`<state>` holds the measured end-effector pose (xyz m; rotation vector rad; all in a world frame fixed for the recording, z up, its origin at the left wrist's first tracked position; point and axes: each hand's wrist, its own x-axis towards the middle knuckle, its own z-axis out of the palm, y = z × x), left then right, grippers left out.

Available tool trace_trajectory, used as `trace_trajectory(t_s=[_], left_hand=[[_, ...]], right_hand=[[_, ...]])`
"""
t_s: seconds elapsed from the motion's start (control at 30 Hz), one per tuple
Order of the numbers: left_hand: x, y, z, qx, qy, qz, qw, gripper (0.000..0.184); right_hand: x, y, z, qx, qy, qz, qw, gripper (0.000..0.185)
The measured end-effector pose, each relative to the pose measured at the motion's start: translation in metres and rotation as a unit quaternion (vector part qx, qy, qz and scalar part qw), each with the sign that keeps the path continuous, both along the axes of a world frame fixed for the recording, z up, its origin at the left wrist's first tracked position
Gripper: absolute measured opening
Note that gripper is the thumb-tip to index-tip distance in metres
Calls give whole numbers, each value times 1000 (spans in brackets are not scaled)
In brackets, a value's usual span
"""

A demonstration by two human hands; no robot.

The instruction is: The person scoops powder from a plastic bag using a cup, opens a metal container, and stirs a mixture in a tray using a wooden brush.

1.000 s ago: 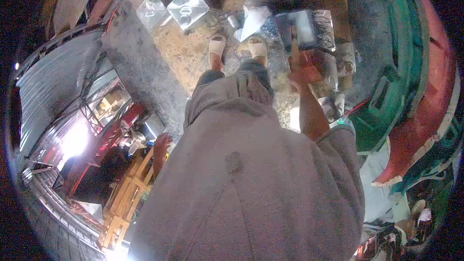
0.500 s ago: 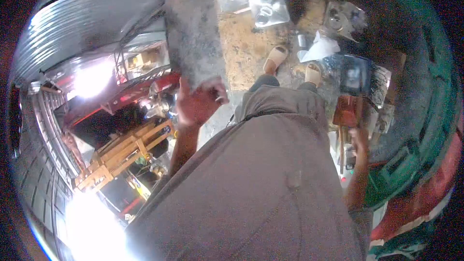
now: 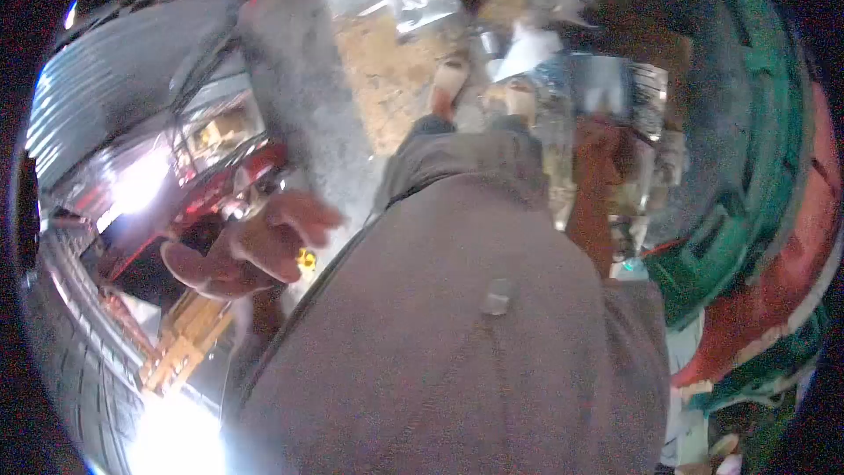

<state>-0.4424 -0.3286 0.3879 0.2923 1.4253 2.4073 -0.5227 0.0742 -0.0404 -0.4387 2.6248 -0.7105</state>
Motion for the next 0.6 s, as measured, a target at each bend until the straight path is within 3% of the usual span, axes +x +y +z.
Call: trace_trajectory(t_s=[0.07,0.1,0.13,0.17,0.2,0.27,0.33,0.4,0.43,0.5,0.6], left_hand=[[-28,31,9,87,14,-15,996,93],[-35,41,13,121,18,-19,992,91],[-41,49,15,147,22,-22,989,88],[-45,56,17,168,24,-25,985,86],[-47,60,18,186,23,-25,982,84],[-51,65,17,209,15,-19,978,80],[-55,70,13,226,7,-14,974,76],[-58,74,13,231,2,-11,973,72],[-59,77,13,230,0,-10,973,70],[-56,79,14,231,-15,2,973,66],[-51,77,6,232,-52,38,971,60]], right_hand=[[16,5,-5,-66,-115,-139,981,18],[22,24,-8,-265,-255,-255,894,17],[23,50,-4,-571,-383,-382,617,17],[25,71,8,-706,-456,-404,360,17],[32,82,22,-726,-509,-380,264,18],[38,86,52,-647,-616,-344,290,21],[56,114,20,-441,-625,-357,536,12],[62,100,-4,-183,-489,-264,811,11],[68,90,-23,-120,-417,-205,877,10],[76,67,-62,-84,-332,-147,928,9],[79,36,-108,-119,-314,-168,927,7]])
